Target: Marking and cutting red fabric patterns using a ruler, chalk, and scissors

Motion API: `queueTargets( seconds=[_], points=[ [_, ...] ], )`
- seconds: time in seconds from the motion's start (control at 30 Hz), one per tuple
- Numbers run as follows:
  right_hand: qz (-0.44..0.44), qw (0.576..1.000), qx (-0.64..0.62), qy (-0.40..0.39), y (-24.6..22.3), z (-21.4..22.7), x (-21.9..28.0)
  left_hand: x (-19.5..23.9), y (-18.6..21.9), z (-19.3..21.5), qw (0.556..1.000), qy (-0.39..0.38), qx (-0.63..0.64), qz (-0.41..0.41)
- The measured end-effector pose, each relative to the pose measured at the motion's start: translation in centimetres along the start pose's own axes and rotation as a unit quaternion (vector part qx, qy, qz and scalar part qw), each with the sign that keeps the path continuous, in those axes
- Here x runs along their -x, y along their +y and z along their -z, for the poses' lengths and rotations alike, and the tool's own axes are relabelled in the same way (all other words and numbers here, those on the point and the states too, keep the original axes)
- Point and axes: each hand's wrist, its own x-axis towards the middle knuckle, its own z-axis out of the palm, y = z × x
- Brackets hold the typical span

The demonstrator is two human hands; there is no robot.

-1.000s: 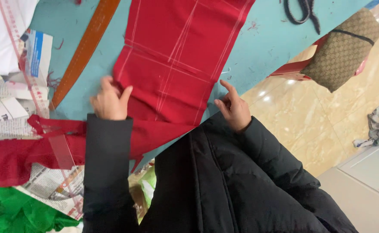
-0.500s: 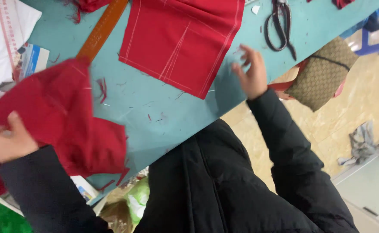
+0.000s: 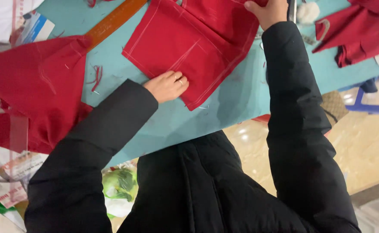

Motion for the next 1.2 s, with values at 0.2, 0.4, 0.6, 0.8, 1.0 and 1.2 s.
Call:
queueTargets(
  seconds=[0.2, 0.4, 0.6, 0.8, 1.0, 1.2],
  points=[
    [0.061, 0.984, 0.152, -0.066, 0.0, 2.0, -1.5, 1.1, -0.4, 0.0, 0.989, 0.064, 0.061, 0.12],
    [0.143, 0.983, 0.099, -0.048, -1.7, 3.4, -4.8, 2.3, 1.0, 5.6, 0.846, 0.245, 0.278, 0.384],
    [0.158, 0.983, 0.001, -0.093, -4.5, -1.0, -7.0, 8.4, -3.4, 13.9, 0.736, 0.39, 0.18, 0.523],
    [0.164, 0.972, -0.093, -0.138, -9.1, -5.6, -7.7, 4.8, 0.2, 20.0, 0.792, 0.138, -0.013, 0.595],
    [0.144, 0.958, -0.176, -0.177, -13.3, -8.5, -5.6, -0.1, 8.9, 4.5, 0.893, 0.142, -0.103, 0.415],
    [0.099, 0.945, -0.235, -0.203, -16.0, -7.9, -2.1, -2.8, 14.5, -1.0, 0.84, 0.106, -0.111, 0.52]
  ],
)
